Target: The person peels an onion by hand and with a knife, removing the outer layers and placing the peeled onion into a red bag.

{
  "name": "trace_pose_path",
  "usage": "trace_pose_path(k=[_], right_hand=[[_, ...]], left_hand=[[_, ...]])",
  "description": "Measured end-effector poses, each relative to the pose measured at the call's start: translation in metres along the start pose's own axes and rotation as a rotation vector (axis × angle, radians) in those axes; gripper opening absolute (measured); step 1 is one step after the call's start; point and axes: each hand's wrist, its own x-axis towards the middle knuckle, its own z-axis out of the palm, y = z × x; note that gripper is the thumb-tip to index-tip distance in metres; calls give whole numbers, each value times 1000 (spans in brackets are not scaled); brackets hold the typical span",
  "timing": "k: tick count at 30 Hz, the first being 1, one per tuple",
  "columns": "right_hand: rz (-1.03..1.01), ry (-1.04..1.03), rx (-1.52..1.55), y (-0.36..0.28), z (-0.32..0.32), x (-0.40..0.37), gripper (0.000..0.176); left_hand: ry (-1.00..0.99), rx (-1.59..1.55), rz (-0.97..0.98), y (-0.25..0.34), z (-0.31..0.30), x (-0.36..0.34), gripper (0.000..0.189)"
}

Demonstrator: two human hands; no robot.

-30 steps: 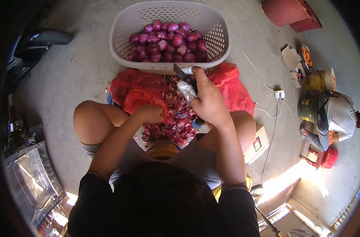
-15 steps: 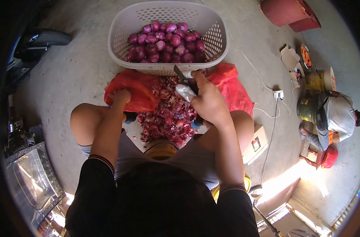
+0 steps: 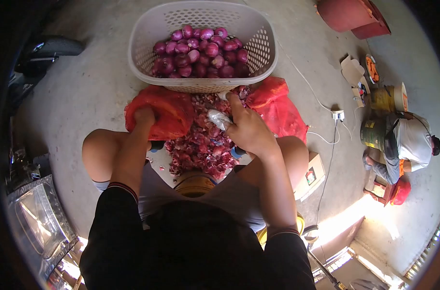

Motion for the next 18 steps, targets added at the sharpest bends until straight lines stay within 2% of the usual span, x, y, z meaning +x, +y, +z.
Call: trace_pose_path(k=[1, 5, 7, 13, 16, 18], right_hand=[[-3, 18, -15, 1, 0, 1, 49], [-53, 35, -13, 2, 0, 2, 47], [-99, 70, -38, 5, 3, 1, 46], [-160, 67, -75, 5, 3, 1, 48], [-195, -3, -61, -3, -3, 2, 46], [-199, 17, -73, 3, 0, 1, 45]], left_hand=[[64, 28, -26, 0, 9, 1, 21], [-114, 37, -29, 6, 17, 5, 24], [-170, 28, 8, 6, -1, -5, 27], [-268, -31, 136, 9, -22, -16, 48], [-300, -97, 212, 15, -34, -20, 55], [-435, -178, 358, 21, -56, -19, 58]])
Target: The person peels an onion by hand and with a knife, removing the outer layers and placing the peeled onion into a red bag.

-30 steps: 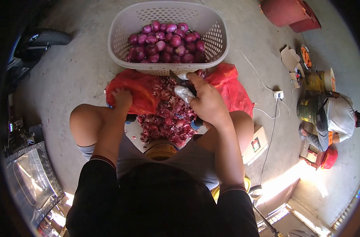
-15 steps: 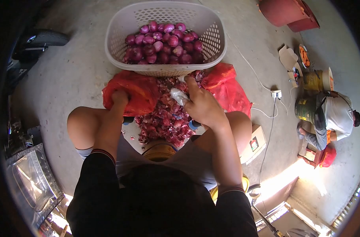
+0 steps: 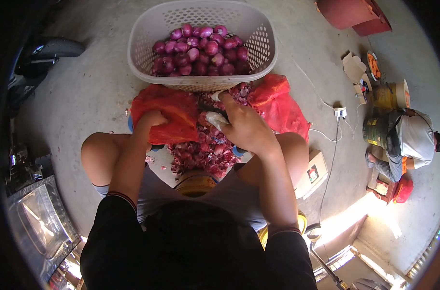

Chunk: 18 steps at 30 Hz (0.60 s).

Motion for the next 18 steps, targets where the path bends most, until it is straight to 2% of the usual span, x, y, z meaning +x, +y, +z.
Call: trace_pose_path(k=[1, 3, 5, 7, 10, 13, 17, 18], right_hand=[[-10, 7, -5, 1, 2, 0, 45], [7, -3, 3, -2, 0, 2, 47], [4, -5, 0, -1, -1, 1, 49], [-25, 5, -14, 4, 0, 1, 51], [-59, 26, -15, 3, 0, 1, 56], [-47, 39, -9, 6, 0, 0, 55], [-92, 88, 114, 0, 0, 0, 54], [-91, 93, 125, -5, -1, -1, 53]], left_hand=[[-64, -39, 67, 6, -13, -8, 60], [-73, -385, 297, 23, -32, -31, 56], [-141, -627, 427, 48, -52, -57, 54], [-271, -761, 454, 73, -78, -83, 55], [-314, -1007, 524, 101, -96, -118, 49], [-147, -875, 795, 109, -100, -136, 51], [-143, -1141, 699, 110, -98, -152, 62], [-222, -1274, 677, 113, -102, -159, 61]])
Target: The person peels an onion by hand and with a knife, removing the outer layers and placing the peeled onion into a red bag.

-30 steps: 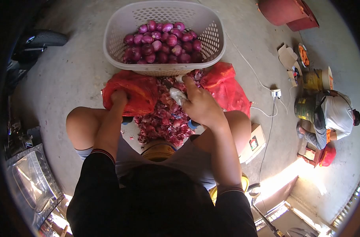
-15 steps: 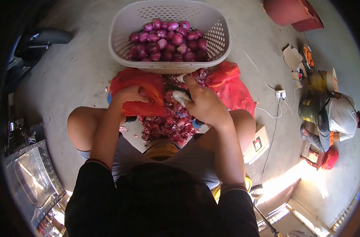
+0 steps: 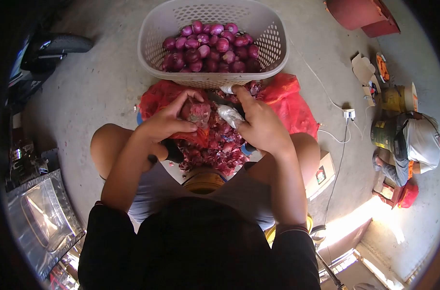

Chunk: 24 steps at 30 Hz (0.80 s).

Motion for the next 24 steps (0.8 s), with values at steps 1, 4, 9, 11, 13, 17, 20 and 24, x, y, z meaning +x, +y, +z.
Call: trace_pose_path(k=[1, 4, 9, 11, 13, 17, 20, 24], right_hand=[[7, 8, 2, -1, -2, 0, 53], [-20, 64, 160, 13, 8, -2, 50], [-14, 41, 237, 14, 8, -1, 51], [-17, 56, 267, 11, 13, -1, 52], [-15, 71, 310, 7, 20, 0, 53], [15, 98, 444, 1, 36, 0, 58], [23, 98, 701, -14, 45, 3, 67], [-3, 54, 685, -8, 57, 1, 65]], left_hand=[[-19, -153, -27, 10, 5, -1, 61], [-21, -571, 69, 8, 12, -2, 59], [248, -819, 312, -14, 20, 3, 47], [266, -833, 279, -12, 22, 2, 35], [163, -1005, 275, -14, 19, 2, 32], [217, -1105, 343, -15, 27, 4, 34], [194, -1112, 402, -16, 28, 6, 37], [236, -1032, 365, -5, 42, 4, 39]])
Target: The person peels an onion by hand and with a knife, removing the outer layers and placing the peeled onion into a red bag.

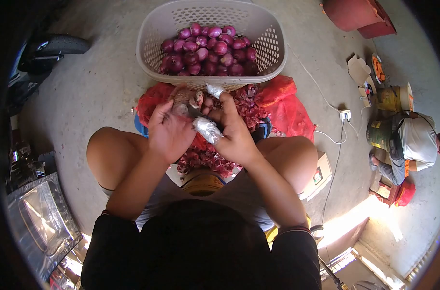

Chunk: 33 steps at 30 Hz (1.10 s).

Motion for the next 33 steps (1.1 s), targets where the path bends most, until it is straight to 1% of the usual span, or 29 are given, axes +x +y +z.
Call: trace_pose_path(k=[1, 4, 7, 10, 13, 15, 18, 21, 23, 25, 27, 28, 30, 33], right_hand=[[9, -5, -12, 1, 0, -1, 64], [27, -12, -45, -1, 2, 0, 59], [13, -11, -59, -3, 2, 0, 53], [3, -31, -47, -3, 1, 1, 47], [-4, -18, -58, -4, 0, -1, 43], [-75, 3, -130, 1, 0, -1, 42], [-36, -23, -180, 1, -3, -4, 40], [-177, 14, -213, 11, -1, -1, 44], [-126, 29, -229, 9, 0, -3, 45], [-150, 48, -311, 9, -1, -2, 45], [-249, 73, -457, 11, -6, 1, 45], [-259, 81, -410, 11, -5, 2, 44], [-280, 97, -314, 11, -1, 4, 43], [-311, 86, -255, 14, -3, 4, 46]], left_hand=[[-19, -2, -33, 0, -1, -1, 40], [39, -44, -36, -1, 1, -5, 37], [69, 10, -28, -6, -2, -5, 35], [9, 92, 13, -3, 3, -6, 35], [-60, 76, -69, -1, 7, -7, 36], [-57, 67, -67, -2, 5, -8, 37], [-38, 45, -78, -3, 6, -10, 38], [-9, 56, -87, -4, 7, -10, 40], [-6, 73, -92, -3, 6, -10, 41], [-24, 86, -102, -2, 5, -11, 43], [23, 129, -117, 0, 11, -13, 43], [46, 150, -125, 0, 13, -14, 44], [-3, 171, -93, -2, 12, -14, 44], [-60, 164, -69, -3, 5, -13, 45]])
